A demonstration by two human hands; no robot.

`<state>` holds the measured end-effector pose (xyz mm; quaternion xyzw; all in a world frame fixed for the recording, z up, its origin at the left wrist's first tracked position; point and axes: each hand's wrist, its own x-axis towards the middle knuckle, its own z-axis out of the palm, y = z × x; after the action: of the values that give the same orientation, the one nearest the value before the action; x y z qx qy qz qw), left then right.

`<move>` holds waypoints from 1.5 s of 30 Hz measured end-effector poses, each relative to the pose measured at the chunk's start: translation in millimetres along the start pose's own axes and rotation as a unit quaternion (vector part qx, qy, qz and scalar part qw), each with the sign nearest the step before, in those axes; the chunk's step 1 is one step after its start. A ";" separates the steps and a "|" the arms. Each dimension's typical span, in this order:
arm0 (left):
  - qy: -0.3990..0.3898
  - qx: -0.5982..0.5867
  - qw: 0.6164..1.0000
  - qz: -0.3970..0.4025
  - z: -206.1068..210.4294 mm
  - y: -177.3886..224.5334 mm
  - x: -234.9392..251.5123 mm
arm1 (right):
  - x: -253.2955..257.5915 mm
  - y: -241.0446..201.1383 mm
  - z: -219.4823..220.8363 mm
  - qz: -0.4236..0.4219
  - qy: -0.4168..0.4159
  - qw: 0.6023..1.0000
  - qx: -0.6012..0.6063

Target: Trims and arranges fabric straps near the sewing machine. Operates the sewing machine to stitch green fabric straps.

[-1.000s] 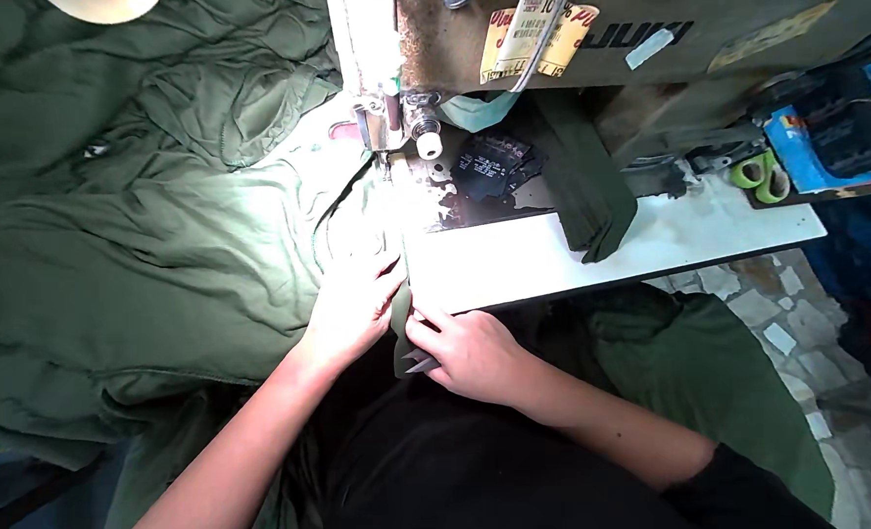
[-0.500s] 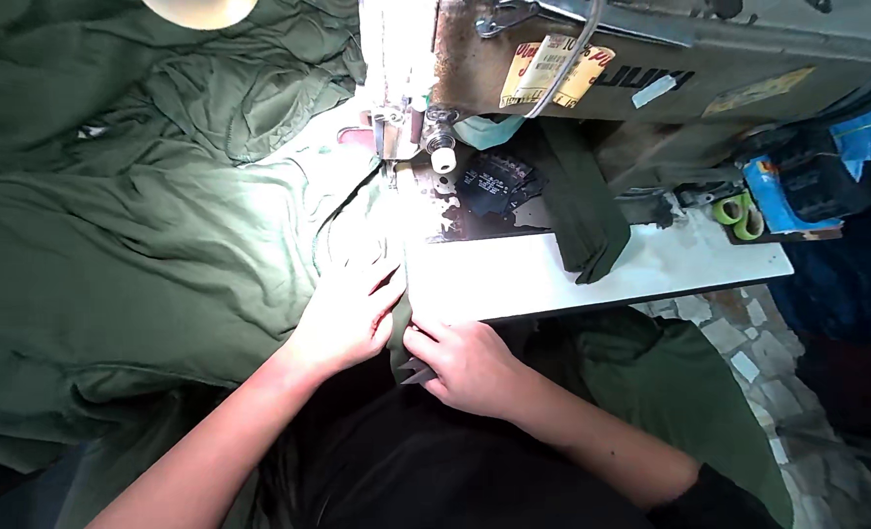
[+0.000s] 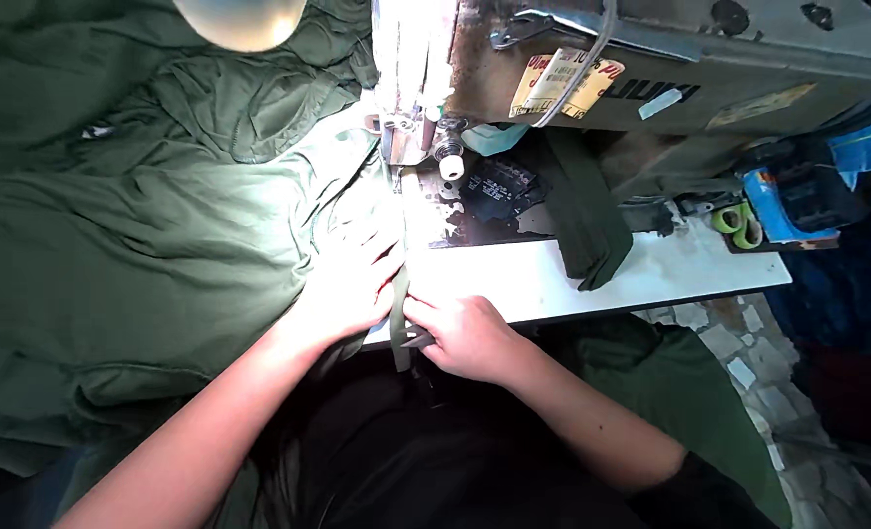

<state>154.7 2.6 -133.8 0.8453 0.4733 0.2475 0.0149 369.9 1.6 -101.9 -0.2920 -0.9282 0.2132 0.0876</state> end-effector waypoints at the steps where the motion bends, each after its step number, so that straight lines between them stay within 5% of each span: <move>1: 0.000 0.002 1.000 -0.003 -0.1 -2.2 3.2 | 3.2 1.9 -1.5 0.004 -0.003 1.000 0.001; 15: -0.008 0.028 0.999 -0.030 4.7 -32.5 43.4 | 43.3 25.8 -18.4 0.045 0.012 0.998 0.031; 21: -0.024 -0.002 1.000 -0.007 -2.3 -36.3 41.2 | 55.0 6.6 -12.6 0.134 0.032 0.990 0.020; 27: -0.065 0.025 0.998 -0.007 -32.5 -30.6 3.0 | 39.5 39.1 -40.8 0.237 0.091 0.967 0.036; 31: -0.081 0.017 0.996 0.045 -62.6 -9.2 18.2 | 55.3 27.5 -34.7 0.031 0.199 0.970 0.134; 35: -0.272 0.129 0.953 -0.049 -111.2 1.8 43.6 | 80.2 24.8 -36.9 -0.016 0.011 0.985 0.171; 37: -0.355 0.242 0.895 -0.122 -130.3 0.2 53.7 | 74.9 26.2 -30.9 -0.026 0.027 0.981 0.188; 38: -0.351 0.252 0.895 -0.112 -136.7 1.2 50.7 | 66.7 25.1 -25.5 -0.033 0.051 0.978 0.200; 41: -0.310 0.047 0.949 0.039 -138.8 30.7 36.5 | 35.0 20.7 -15.7 -0.065 0.069 0.961 0.259; 43: -0.347 -0.092 0.931 0.071 -116.5 44.9 33.4 | 10.9 19.8 -12.6 -0.072 0.037 0.964 0.254; 45: -0.413 -0.128 0.902 0.021 -101.3 38.5 39.2 | -5.8 14.7 -17.9 -0.038 -0.059 0.984 0.163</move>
<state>158.2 -8.2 -19.0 0.8722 0.3715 -0.0650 0.3116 387.1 15.4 -92.7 -0.2250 -0.8949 0.3754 0.0872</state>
